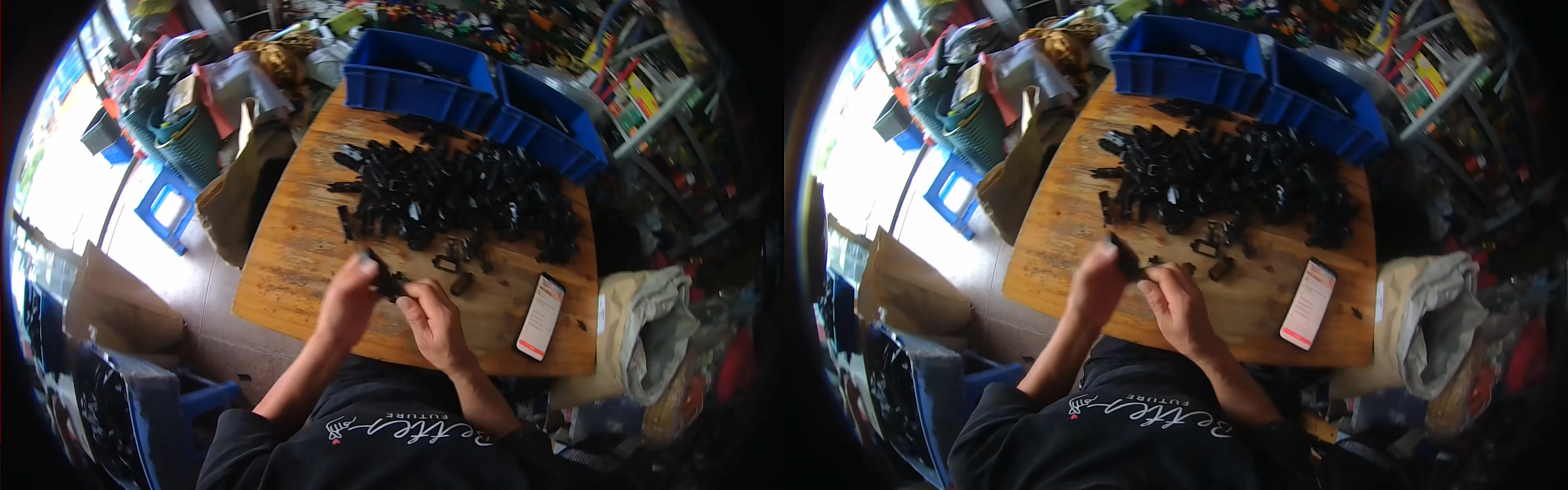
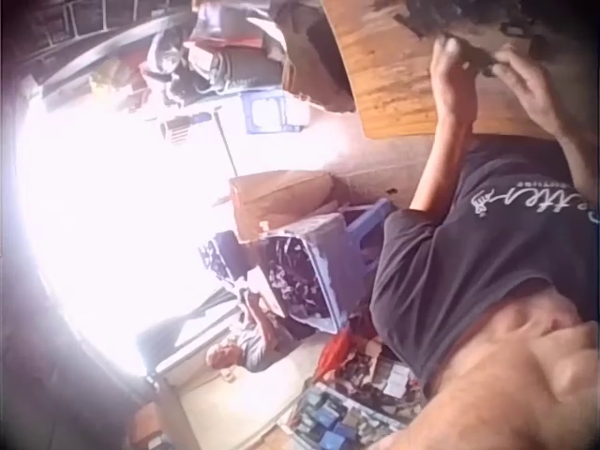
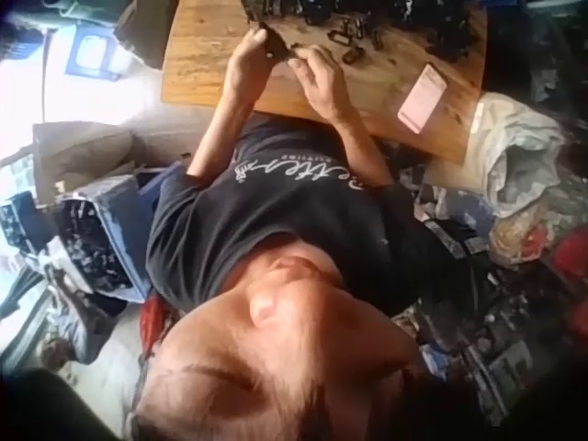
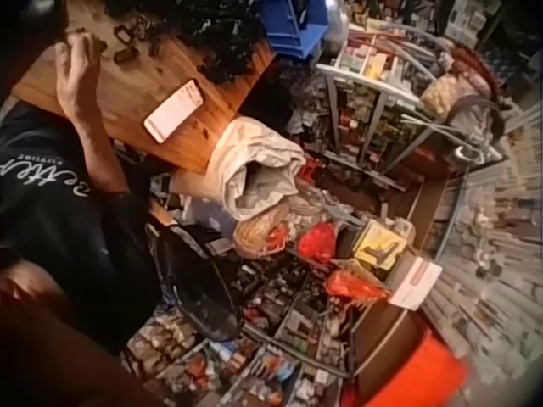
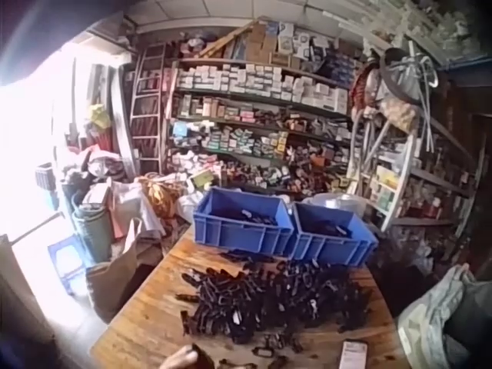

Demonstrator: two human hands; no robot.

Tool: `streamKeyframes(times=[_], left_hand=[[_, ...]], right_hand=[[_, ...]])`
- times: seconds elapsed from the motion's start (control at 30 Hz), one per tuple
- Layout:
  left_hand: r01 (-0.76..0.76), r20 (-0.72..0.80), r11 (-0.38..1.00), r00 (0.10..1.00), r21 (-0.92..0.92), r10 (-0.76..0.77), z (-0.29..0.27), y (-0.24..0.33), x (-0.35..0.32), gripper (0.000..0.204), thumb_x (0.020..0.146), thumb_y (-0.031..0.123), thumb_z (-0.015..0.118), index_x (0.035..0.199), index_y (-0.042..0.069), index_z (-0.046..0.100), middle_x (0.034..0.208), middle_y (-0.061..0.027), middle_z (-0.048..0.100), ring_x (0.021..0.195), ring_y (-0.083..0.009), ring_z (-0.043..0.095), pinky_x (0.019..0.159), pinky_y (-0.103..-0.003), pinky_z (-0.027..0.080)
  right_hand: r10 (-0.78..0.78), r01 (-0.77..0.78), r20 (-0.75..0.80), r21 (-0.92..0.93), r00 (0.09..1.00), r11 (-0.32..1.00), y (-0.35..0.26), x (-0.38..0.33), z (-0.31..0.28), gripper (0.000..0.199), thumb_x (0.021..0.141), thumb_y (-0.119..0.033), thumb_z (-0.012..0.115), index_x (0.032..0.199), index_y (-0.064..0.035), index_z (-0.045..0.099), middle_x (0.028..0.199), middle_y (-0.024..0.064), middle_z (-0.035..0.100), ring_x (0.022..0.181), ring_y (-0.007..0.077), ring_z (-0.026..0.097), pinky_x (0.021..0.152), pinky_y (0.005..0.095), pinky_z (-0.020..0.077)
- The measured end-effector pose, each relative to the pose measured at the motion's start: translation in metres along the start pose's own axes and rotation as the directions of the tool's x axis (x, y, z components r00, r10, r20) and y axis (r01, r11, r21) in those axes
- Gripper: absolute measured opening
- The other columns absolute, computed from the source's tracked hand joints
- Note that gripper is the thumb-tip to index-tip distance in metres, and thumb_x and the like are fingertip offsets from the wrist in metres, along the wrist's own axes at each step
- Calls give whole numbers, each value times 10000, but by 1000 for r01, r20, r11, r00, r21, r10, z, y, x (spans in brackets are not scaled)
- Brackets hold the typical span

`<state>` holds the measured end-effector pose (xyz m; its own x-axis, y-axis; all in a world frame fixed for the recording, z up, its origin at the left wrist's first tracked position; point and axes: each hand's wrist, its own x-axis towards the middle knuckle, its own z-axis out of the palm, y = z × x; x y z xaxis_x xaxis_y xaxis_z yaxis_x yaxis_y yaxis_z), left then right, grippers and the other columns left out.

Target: Assembling small black plastic mechanical components by hand at a workbench.

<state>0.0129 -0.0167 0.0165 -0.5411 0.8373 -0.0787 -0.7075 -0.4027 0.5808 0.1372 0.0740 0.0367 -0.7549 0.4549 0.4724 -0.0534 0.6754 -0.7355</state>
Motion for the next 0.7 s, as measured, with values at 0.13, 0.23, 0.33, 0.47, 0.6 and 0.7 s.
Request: streamKeyframes(times=[0.13, 0.23, 0.33, 0.47, 0.6, 0.7], left_hand=[[-165, -158, 986, 974, -12, 161, -14, 46, 36, 177, 757, 116, 543, 919, 48, 524, 792, -74, 547, 655, -166, 514, 659, -291, 437], [-323, 8, 755, 921, 571, 389, -45, 71, 64, 165, 696, 49, 549, 860, 58, 527, 699, 0, 490, 581, -99, 434, 564, -214, 348], [-382, 319, 101, 867, 918, 384, -59, 76, 93, 269, 602, -33, 555, 831, 83, 634, 751, -17, 544, 711, -170, 505, 640, -277, 397], [-516, 569, -294, 812, 804, 131, -82, 71, 104, 300, 599, 19, 603, 877, 115, 661, 1074, -74, 589, 1010, -294, 528, 863, -361, 437], [-465, 566, -454, 817, 760, 112, -84, 69, 86, 366, 611, 123, 672, 976, 115, 646, 1055, -69, 603, 999, -291, 534, 876, -372, 433], [-429, 536, -477, 837, 767, 111, -79, 72, 70, 351, 653, 57, 673, 998, 93, 623, 977, -73, 622, 926, -276, 572, 819, -350, 467]], right_hand=[[22, -30, -26, -365, 999, 931, 34, 1, -48, 180, 805, -67, 599, 977, -17, 585, 938, 126, 572, 804, 258, 562, 719, 329, 459], [235, -280, -153, -551, 960, 786, 62, -3, -76, 177, 766, -54, 621, 932, 0, 592, 936, 125, 568, 948, 305, 498, 828, 380, 395], [139, -218, -178, -581, 974, 785, 79, -2, -79, 161, 757, -32, 619, 910, 9, 590, 916, 145, 562, 885, 322, 518, 778, 383, 418], [228, -259, -125, -530, 966, 808, 111, -3, -77, 104, 742, 14, 601, 844, 34, 588, 812, 181, 562, 762, 360, 554, 673, 380, 450], [415, -432, -132, -401, 900, 808, 93, -6, -88, 107, 743, -11, 630, 837, 24, 595, 775, 115, 605, 705, 216, 587, 646, 299, 455], [572, -583, -112, -155, 813, 798, 71, -9, -92, 117, 766, -78, 670, 813, 4, 602, 724, 37, 616, 660, 62, 549, 621, 206, 431]])
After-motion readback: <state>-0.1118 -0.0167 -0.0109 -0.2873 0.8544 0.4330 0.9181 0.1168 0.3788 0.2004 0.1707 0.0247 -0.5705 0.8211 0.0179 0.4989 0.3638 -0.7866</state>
